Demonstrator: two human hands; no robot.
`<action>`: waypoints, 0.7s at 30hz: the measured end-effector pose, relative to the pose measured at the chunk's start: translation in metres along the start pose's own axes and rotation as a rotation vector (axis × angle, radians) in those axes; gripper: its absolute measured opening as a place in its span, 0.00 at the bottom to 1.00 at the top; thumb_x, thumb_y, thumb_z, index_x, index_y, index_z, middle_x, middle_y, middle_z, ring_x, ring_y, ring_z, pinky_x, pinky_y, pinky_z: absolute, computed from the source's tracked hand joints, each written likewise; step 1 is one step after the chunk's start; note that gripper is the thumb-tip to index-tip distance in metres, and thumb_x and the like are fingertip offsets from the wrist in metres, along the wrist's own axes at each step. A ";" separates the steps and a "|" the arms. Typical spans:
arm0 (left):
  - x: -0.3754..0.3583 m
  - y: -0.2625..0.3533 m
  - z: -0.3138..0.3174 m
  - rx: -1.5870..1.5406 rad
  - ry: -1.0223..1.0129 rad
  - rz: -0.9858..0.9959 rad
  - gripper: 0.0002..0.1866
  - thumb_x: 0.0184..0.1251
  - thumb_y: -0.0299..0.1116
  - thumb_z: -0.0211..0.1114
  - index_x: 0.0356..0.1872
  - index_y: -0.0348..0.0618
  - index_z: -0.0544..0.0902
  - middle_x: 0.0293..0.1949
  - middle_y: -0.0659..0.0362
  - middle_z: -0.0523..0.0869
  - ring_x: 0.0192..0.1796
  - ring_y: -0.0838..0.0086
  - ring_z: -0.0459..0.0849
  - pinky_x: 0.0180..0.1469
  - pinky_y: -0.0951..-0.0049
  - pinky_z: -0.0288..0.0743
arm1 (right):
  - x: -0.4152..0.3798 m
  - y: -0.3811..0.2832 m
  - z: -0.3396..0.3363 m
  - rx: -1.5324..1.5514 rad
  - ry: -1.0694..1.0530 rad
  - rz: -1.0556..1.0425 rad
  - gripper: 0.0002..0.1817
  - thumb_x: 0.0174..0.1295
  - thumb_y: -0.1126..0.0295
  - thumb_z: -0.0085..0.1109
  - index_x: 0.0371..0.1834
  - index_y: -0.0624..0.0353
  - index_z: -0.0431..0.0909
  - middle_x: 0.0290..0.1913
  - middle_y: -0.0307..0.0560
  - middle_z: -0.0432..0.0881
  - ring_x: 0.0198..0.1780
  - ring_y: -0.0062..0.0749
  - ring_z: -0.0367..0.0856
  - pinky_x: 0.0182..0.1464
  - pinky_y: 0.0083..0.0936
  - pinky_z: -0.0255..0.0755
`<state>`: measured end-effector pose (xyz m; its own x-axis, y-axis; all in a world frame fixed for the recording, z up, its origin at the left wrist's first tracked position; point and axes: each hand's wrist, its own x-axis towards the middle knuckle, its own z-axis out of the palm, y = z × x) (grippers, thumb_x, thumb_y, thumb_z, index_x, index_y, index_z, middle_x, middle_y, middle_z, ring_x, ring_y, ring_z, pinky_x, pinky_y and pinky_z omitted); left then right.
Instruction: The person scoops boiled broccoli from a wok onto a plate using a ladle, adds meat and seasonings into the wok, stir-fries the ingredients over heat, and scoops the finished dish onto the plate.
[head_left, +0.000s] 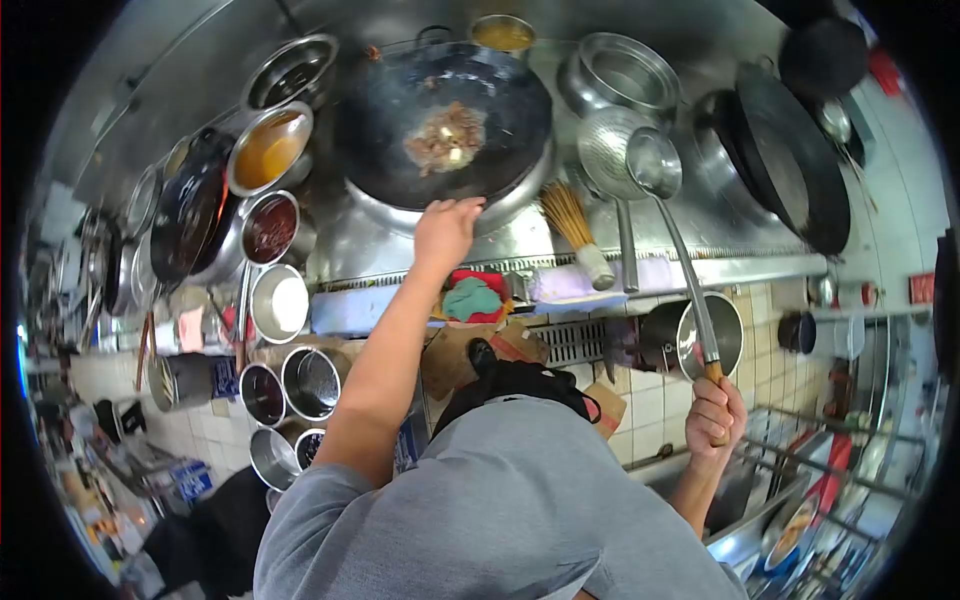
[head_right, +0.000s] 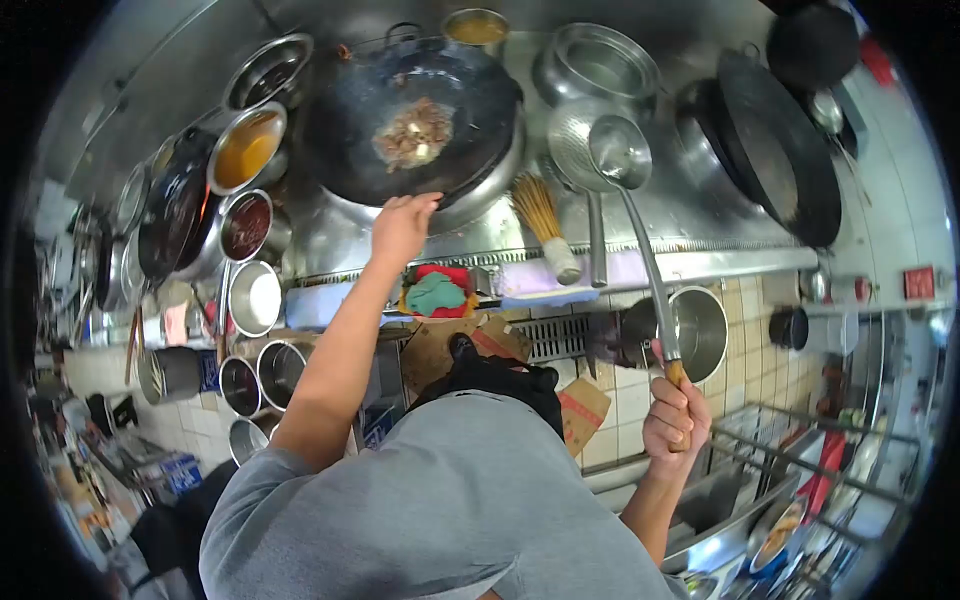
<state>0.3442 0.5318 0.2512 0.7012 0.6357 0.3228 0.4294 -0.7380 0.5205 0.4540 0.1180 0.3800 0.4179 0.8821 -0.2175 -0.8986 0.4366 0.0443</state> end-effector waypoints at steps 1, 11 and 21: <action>0.000 -0.001 0.000 -0.006 -0.013 -0.014 0.10 0.62 0.37 0.57 0.41 0.53 0.84 0.30 0.53 0.82 0.38 0.56 0.79 0.45 0.60 0.72 | 0.015 0.005 0.005 0.058 -0.033 0.048 0.30 0.69 0.71 0.34 0.72 0.60 0.36 0.30 0.41 0.62 0.20 0.16 0.64 0.21 0.17 0.64; -0.004 -0.002 -0.008 -0.019 0.036 0.015 0.10 0.61 0.37 0.58 0.40 0.50 0.84 0.26 0.54 0.80 0.36 0.57 0.79 0.46 0.62 0.72 | 0.145 0.044 0.031 -1.111 0.249 0.257 0.19 0.64 0.72 0.49 0.58 0.60 0.63 0.25 0.41 0.69 0.15 0.17 0.63 0.13 0.17 0.60; -0.079 0.020 -0.043 -0.286 0.141 0.039 0.10 0.59 0.29 0.59 0.42 0.45 0.84 0.48 0.51 0.78 0.49 0.58 0.77 0.52 0.64 0.70 | 0.227 0.074 -0.012 -1.820 0.330 0.008 0.26 0.61 0.75 0.49 0.64 0.56 0.60 0.21 0.38 0.69 0.15 0.20 0.65 0.15 0.19 0.60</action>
<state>0.2731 0.4762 0.2701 0.6195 0.6481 0.4428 0.2125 -0.6816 0.7002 0.4804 0.3488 0.3220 0.5744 0.7192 -0.3908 -0.0110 -0.4706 -0.8823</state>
